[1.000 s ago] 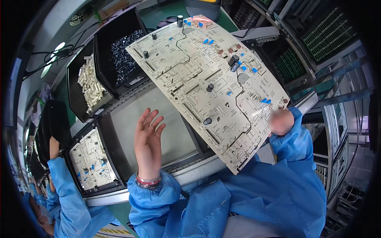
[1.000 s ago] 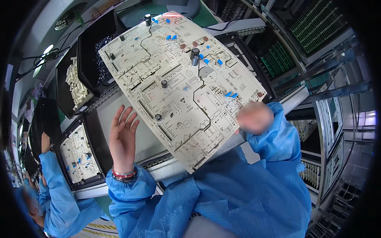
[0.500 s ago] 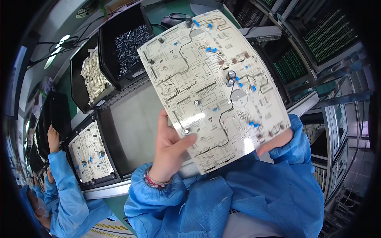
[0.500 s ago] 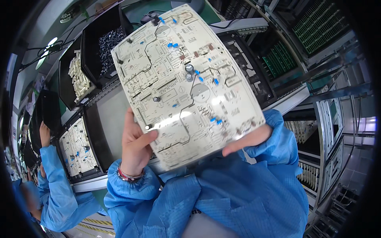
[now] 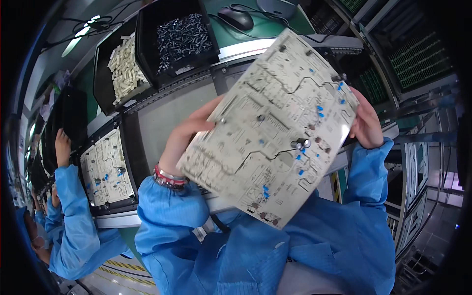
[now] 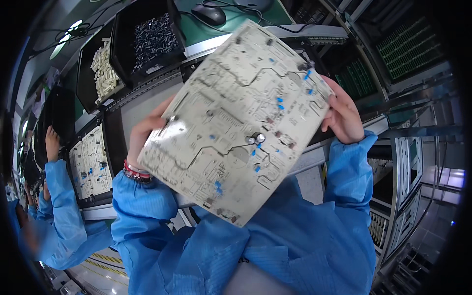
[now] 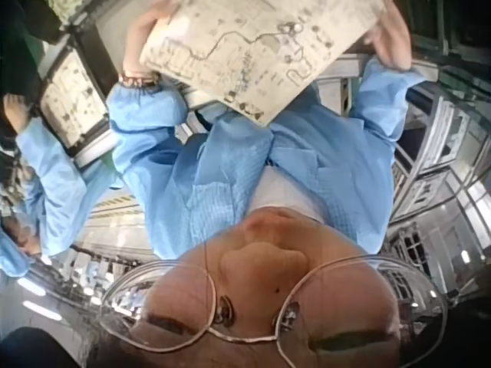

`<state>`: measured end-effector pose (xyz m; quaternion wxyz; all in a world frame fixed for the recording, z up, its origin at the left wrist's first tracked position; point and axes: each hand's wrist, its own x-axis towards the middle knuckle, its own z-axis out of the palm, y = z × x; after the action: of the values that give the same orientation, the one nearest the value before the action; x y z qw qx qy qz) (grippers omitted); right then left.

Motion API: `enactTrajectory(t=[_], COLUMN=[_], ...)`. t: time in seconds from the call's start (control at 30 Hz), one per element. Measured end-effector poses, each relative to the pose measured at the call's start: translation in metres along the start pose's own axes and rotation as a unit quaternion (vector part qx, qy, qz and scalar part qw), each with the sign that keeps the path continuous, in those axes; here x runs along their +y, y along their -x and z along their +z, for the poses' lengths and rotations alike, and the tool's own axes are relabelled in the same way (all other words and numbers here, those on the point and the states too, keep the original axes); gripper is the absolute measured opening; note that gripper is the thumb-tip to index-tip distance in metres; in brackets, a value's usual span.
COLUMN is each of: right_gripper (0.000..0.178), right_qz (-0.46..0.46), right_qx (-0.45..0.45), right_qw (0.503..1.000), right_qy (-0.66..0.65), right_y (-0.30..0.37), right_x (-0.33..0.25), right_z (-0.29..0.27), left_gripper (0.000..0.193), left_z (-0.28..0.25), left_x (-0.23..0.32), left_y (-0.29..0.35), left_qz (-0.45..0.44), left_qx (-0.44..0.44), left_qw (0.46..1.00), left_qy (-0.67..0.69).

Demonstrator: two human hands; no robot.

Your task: Assembling components onto a circuit board in a factory setting.

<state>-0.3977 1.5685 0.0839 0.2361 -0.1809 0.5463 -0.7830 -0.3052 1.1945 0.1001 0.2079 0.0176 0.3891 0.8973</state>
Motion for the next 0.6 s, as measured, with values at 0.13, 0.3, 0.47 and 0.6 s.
enactTrajectory(t=[0.13, 0.3, 0.47, 0.6], right_gripper=[0.051, 0.050, 0.048, 0.048], right_qz=[-0.027, -0.069, -0.079, -0.077], right_qx=[0.178, 0.306, 0.306, 0.307], right_qw=[0.984, 0.948, 0.944, 0.942], right_qy=[-0.011, 0.058, 0.097, 0.112], right_y=[0.013, 0.031, 0.031, 0.033], right_x=[0.010, 0.019, 0.030, 0.036], right_z=[-0.018, -0.015, -0.009, 0.002], left_gripper=[0.061, 0.060, 0.059, 0.059], left_z=[-0.014, -0.028, -0.039, -0.041], left_x=[-0.002, 0.018, 0.009, 0.004], left_y=[-0.001, 0.012, 0.018, 0.019], left_qz=[0.039, 0.187, 0.201, 0.196], left_qx=[-0.006, 0.089, 0.146, 0.160], left_qw=[0.987, 0.978, 0.968, 0.965], left_qy=[0.155, -0.017, -0.039, -0.066])
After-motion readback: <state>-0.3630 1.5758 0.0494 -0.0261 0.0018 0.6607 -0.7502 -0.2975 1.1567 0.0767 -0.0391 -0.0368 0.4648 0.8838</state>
